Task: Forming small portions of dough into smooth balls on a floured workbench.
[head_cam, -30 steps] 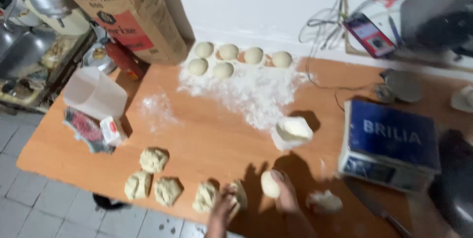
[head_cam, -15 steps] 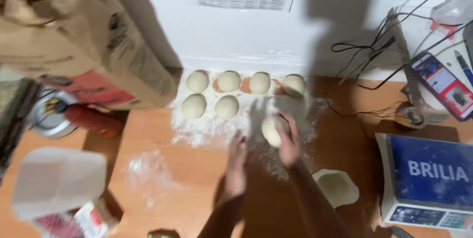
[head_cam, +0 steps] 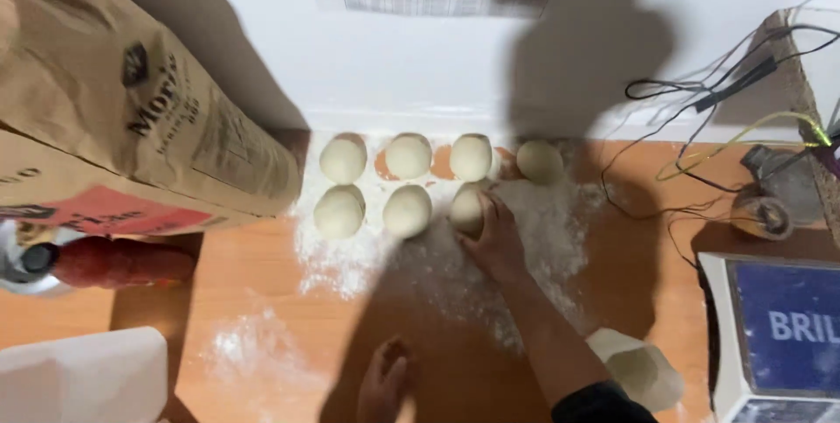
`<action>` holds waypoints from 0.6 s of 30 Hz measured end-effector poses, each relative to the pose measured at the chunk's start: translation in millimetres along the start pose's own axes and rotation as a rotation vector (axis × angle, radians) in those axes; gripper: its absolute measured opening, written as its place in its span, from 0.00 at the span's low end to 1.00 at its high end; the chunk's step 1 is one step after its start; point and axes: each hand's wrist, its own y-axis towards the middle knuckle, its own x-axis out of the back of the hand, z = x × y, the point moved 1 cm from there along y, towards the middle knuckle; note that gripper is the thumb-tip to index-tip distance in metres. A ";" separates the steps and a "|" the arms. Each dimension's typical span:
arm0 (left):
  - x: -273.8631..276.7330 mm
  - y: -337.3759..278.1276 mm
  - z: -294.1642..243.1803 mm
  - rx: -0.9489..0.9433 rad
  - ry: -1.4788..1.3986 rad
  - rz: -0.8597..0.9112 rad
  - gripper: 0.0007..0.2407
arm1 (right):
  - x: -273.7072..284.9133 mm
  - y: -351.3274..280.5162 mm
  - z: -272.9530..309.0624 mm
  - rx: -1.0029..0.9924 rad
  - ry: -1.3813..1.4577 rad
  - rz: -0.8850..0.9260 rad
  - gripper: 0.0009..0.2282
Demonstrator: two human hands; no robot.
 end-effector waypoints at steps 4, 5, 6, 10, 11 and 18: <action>-14.5 -26.1 -17.1 0.015 0.003 -0.011 0.22 | 33.4 2.6 38.6 -0.083 -0.172 0.145 0.42; -24.0 -32.3 -25.9 0.023 0.041 -0.031 0.22 | 44.2 2.2 46.6 -0.048 -0.181 0.085 0.44; -32.8 -39.0 -34.9 0.031 0.078 -0.051 0.22 | 54.8 1.3 55.3 -0.012 -0.190 0.024 0.45; -39.6 -49.3 -34.7 -0.056 0.193 -0.055 0.20 | 79.5 -60.8 63.6 0.047 0.022 0.034 0.41; -43.8 -70.4 -49.7 -0.144 0.345 -0.062 0.17 | 87.1 -94.1 70.4 -0.037 0.104 0.341 0.29; 6.7 -103.1 5.9 -0.151 0.101 -0.031 0.15 | 58.6 -383.1 16.8 -0.097 0.121 0.982 0.24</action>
